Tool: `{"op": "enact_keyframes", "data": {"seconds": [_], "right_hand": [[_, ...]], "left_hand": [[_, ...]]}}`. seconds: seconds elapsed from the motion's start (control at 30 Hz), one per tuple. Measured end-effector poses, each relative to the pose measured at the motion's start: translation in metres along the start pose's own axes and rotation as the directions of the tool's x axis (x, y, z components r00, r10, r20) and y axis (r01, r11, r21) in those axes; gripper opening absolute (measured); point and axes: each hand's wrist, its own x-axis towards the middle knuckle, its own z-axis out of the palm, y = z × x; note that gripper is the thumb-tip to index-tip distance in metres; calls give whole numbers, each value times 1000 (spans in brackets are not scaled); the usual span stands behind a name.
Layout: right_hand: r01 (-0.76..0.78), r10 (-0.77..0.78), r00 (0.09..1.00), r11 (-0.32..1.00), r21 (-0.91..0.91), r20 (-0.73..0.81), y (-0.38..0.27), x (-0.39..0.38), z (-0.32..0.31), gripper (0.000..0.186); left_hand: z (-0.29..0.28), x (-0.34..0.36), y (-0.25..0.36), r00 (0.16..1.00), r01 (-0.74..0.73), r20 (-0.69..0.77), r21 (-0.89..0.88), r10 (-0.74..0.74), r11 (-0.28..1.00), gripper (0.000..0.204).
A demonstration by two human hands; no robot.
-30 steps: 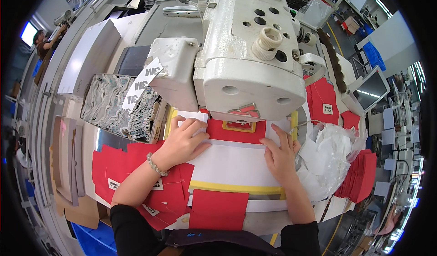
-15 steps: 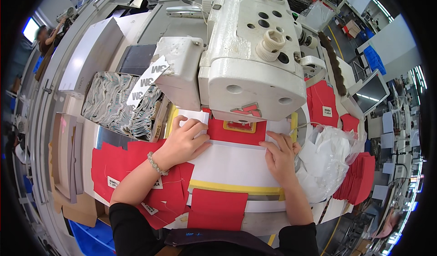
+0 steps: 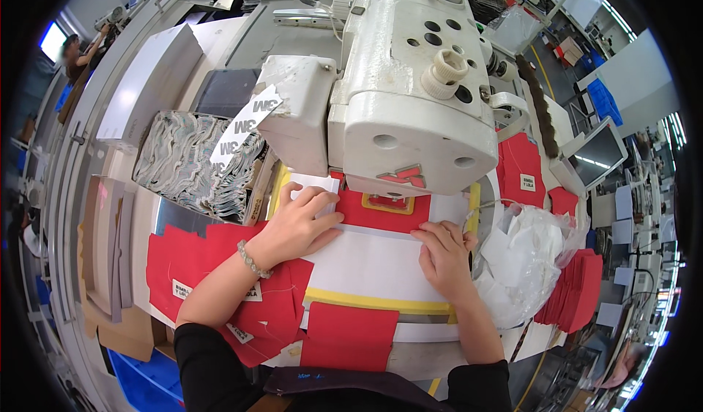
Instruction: The person sews white rectangular labels onto red fabric pieces using an industrial sewing machine. They position each red piece under the needle, guide it through the machine to stitch the label, and then cut the thread with scissors. The finished pieces are stacked on the table.
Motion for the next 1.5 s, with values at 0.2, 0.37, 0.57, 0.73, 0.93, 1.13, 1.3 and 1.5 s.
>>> {"op": "enact_keyframes", "data": {"seconds": [0.2, 0.37, 0.57, 0.73, 0.93, 1.13, 1.3, 1.5], "right_hand": [[12, -13, 999, 999, 40, 31, -2, 1, 1, 35], [-67, 62, 997, 991, 114, 43, 4, -2, -1, 39], [-113, 107, 993, 975, 189, 41, 10, -5, 1, 41], [-133, 127, 991, 969, 206, 42, 10, -6, 1, 43], [-140, 134, 990, 966, 216, 42, 8, -5, 0, 43], [-150, 139, 988, 964, 219, 62, 7, -6, 0, 42], [-131, 123, 991, 968, 214, 51, 9, -5, 1, 43], [-126, 123, 992, 977, 169, 27, 9, -6, 3, 42]], "left_hand": [[2, -3, -4, 999, 37, 32, -16, -36, 999, 24], [0, -4, -3, 996, 70, 68, -89, -64, 994, 24], [1, -4, -3, 995, 61, 87, -71, -54, 996, 24], [2, -2, -2, 997, 54, 61, -69, -50, 996, 21], [3, -5, -4, 993, 87, 85, -108, -78, 990, 24], [3, -5, -4, 993, 94, 81, -123, -84, 988, 24], [6, -6, -5, 995, 80, 70, -123, -72, 989, 24], [3, -6, -5, 994, 104, 40, -91, -101, 990, 24]]}}
